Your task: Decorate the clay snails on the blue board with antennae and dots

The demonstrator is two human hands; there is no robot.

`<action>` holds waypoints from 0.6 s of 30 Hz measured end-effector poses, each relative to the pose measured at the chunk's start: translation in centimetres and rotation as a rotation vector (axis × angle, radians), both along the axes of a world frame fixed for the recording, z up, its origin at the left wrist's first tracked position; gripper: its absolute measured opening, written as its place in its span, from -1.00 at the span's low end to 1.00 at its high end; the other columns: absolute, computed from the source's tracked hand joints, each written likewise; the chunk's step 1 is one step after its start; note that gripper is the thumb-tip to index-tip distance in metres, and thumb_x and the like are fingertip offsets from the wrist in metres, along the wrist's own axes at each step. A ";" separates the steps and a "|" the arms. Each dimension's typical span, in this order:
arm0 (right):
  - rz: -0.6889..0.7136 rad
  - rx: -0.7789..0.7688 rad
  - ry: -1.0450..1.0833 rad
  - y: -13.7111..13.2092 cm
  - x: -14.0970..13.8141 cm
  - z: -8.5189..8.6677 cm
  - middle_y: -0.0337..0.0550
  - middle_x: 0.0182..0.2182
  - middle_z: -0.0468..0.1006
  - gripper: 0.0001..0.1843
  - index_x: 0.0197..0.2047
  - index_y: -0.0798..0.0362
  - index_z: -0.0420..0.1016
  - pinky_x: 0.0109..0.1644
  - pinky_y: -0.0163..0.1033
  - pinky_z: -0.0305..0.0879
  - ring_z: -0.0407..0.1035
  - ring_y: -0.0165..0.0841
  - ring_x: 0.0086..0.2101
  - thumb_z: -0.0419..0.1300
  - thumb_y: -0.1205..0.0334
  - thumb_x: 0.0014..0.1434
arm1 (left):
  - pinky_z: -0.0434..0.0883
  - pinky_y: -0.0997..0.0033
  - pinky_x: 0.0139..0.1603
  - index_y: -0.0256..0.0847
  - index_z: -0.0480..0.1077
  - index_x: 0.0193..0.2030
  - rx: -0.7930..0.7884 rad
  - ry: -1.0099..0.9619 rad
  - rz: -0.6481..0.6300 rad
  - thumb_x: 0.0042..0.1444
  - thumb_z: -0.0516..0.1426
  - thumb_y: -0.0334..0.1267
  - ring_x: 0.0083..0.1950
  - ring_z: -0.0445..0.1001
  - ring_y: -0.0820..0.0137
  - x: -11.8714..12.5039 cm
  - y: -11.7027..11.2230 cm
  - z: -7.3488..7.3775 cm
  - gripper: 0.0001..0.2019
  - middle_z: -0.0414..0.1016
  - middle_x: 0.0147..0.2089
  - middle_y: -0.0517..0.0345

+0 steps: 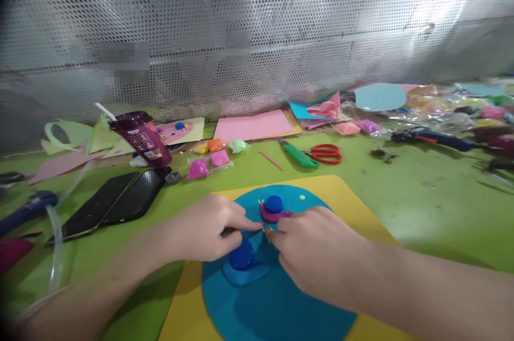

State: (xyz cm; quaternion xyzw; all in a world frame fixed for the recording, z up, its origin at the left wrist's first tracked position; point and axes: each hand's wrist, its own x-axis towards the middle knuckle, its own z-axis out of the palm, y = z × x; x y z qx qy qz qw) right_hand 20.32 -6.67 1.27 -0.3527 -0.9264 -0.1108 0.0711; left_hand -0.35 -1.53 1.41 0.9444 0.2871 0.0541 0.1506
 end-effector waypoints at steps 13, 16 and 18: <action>0.019 -0.040 -0.013 0.0 -0.3 -0.4 -0.16 -0.47 0.54 -0.78 -0.29 0.08 0.50 -0.47 -0.31 0.18 0.39 -0.38 -0.49 0.05 0.43 0.05 | 0.31 0.43 -0.35 0.05 0.46 -0.04 -0.084 0.008 0.054 -0.03 0.00 -0.40 -0.34 0.48 0.35 -0.1 0.2 -0.1 -0.56 0.60 -0.26 0.20; 0.014 -0.041 -0.007 0.0 -0.4 -0.3 -0.16 -0.48 0.53 -0.77 -0.27 0.07 0.50 -0.46 -0.31 0.17 0.38 -0.39 -0.49 0.05 0.42 0.07 | 0.32 0.44 -0.35 0.02 0.48 -0.05 -0.123 -0.003 0.073 -0.04 0.00 -0.41 -0.37 0.47 0.37 -0.1 0.3 -0.1 -0.56 0.60 -0.27 0.20; -0.002 -0.037 0.003 0.1 -0.5 -0.2 -0.15 -0.45 0.54 -0.75 -0.26 0.06 0.51 -0.45 -0.31 0.18 0.39 -0.39 -0.47 0.04 0.42 0.07 | 0.31 0.47 -0.38 0.02 0.48 -0.07 -0.154 -0.023 0.089 -0.05 0.00 -0.42 -0.43 0.44 0.40 -0.2 0.4 0.0 -0.57 0.60 -0.33 0.21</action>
